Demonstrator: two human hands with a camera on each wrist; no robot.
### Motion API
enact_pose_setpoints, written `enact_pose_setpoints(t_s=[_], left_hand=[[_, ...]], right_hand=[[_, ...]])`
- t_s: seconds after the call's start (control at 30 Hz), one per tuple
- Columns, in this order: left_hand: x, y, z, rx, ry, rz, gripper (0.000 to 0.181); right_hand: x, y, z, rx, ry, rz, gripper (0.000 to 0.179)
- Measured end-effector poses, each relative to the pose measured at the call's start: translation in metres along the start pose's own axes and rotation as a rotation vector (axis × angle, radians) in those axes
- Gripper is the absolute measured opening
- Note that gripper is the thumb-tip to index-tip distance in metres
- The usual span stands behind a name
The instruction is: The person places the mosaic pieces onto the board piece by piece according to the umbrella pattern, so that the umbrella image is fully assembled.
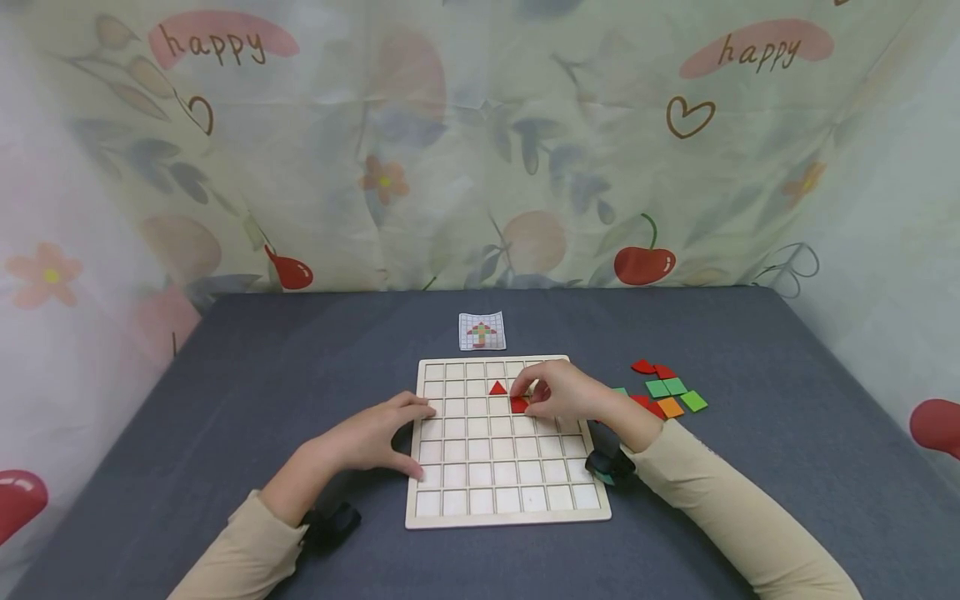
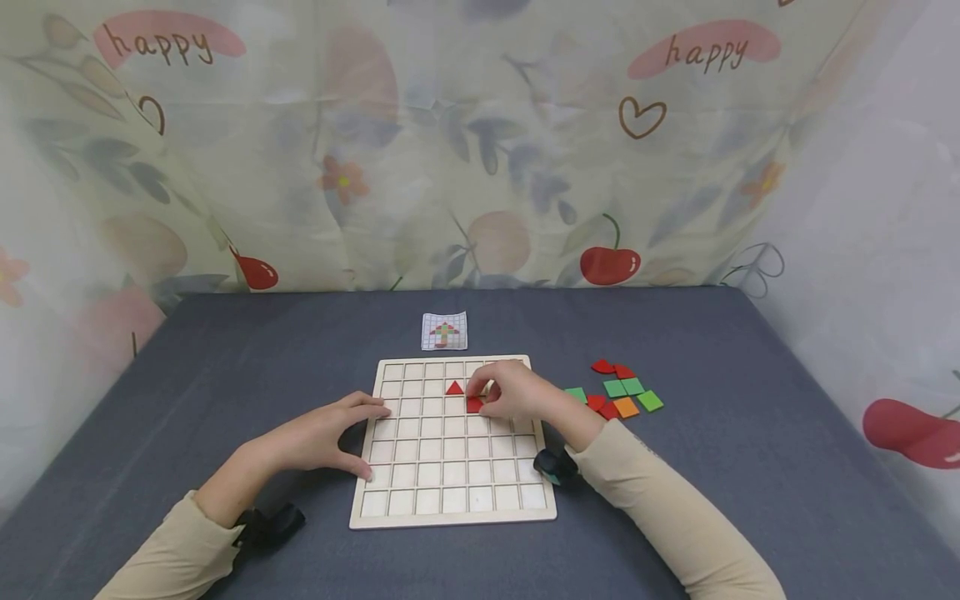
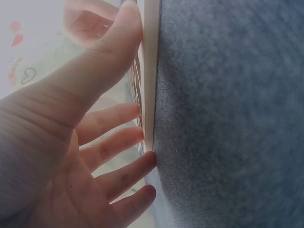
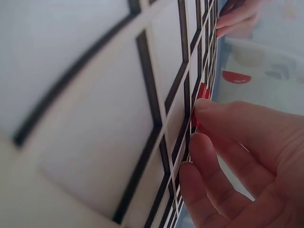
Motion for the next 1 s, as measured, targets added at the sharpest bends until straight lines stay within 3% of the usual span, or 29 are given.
enact_pose_setpoints(t_s=[0.3, 0.6, 1.0], left_hand=[[0.000, -0.001, -0.001, 0.004, 0.001, 0.001, 0.081], [0.001, 0.000, 0.000, 0.009, -0.003, 0.012, 0.081], [0.000, -0.001, 0.000, 0.009, 0.002, 0.004, 0.081]], right_hand=[[-0.009, -0.002, -0.005, -0.042, -0.032, -0.006, 0.021], [-0.034, -0.030, -0.026, 0.030, -0.110, 0.003, 0.026], [-0.034, -0.066, -0.054, 0.075, 0.019, 0.036, 0.029]])
Point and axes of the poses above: each hand's wrist, its own z-axis towards the middle knuckle, its own x-axis out of the palm, y = z × x, the point moved 5 cm from there along z, towards the middle knuckle, and after that the axes turned 14 degrees about -z, right-handed, at the moved point
